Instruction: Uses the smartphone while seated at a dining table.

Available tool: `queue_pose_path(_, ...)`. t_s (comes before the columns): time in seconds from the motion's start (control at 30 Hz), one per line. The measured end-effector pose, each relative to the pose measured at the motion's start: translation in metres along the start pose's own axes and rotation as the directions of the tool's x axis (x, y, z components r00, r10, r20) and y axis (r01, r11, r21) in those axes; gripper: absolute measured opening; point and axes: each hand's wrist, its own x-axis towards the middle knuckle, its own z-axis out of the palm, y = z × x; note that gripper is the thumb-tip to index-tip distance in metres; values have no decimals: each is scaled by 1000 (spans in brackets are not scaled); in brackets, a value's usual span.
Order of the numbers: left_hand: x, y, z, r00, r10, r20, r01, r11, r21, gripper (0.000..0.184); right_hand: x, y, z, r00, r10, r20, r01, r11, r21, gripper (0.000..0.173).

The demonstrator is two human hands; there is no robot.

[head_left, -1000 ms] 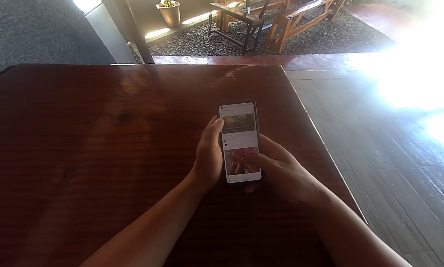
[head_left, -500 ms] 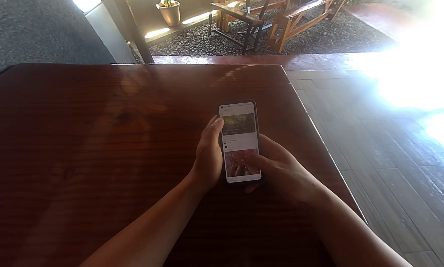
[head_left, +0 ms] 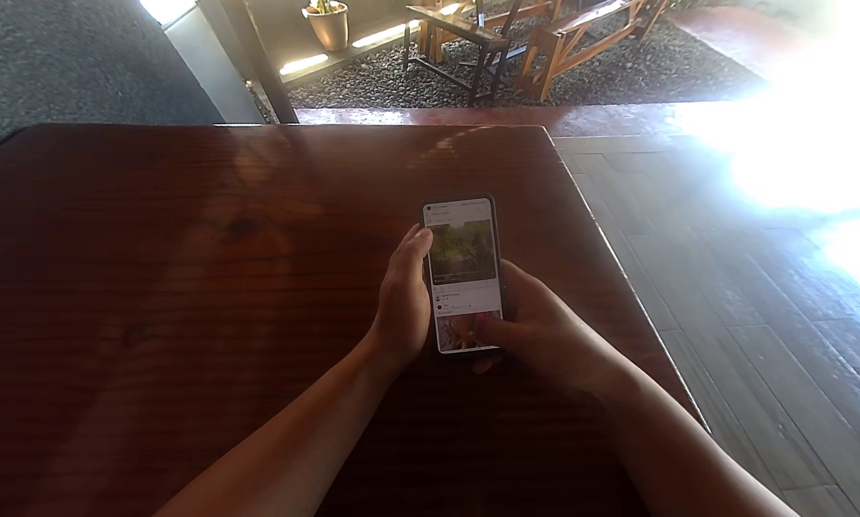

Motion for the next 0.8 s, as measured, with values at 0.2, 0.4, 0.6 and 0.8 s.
queue_pose_path(0.2, 1, 0, 0, 1000, 3, 8, -3, 1000, -20, 53, 1, 0, 1, 1000, 10, -27, -9, 1000, 26, 30)
queue_pose_path(0.4, 3, 3, -1, 999, 8, 45, -5, 998, -66, 52, 1, -1, 2, 994, 42, -100, -34, 996, 76, 24)
queue_pose_path(0.6, 3, 15, -6, 972, -120, 200, 153, 976, -156, 53, 0, -6, 0, 994, 79, -72, -63, 978, 199, 31)
queue_pose_path(0.8, 8, 17, -17, 852, -84, 517, 322, 863, -390, 50, -3, -8, -2, 999, 21, 27, -29, 949, 315, 31)
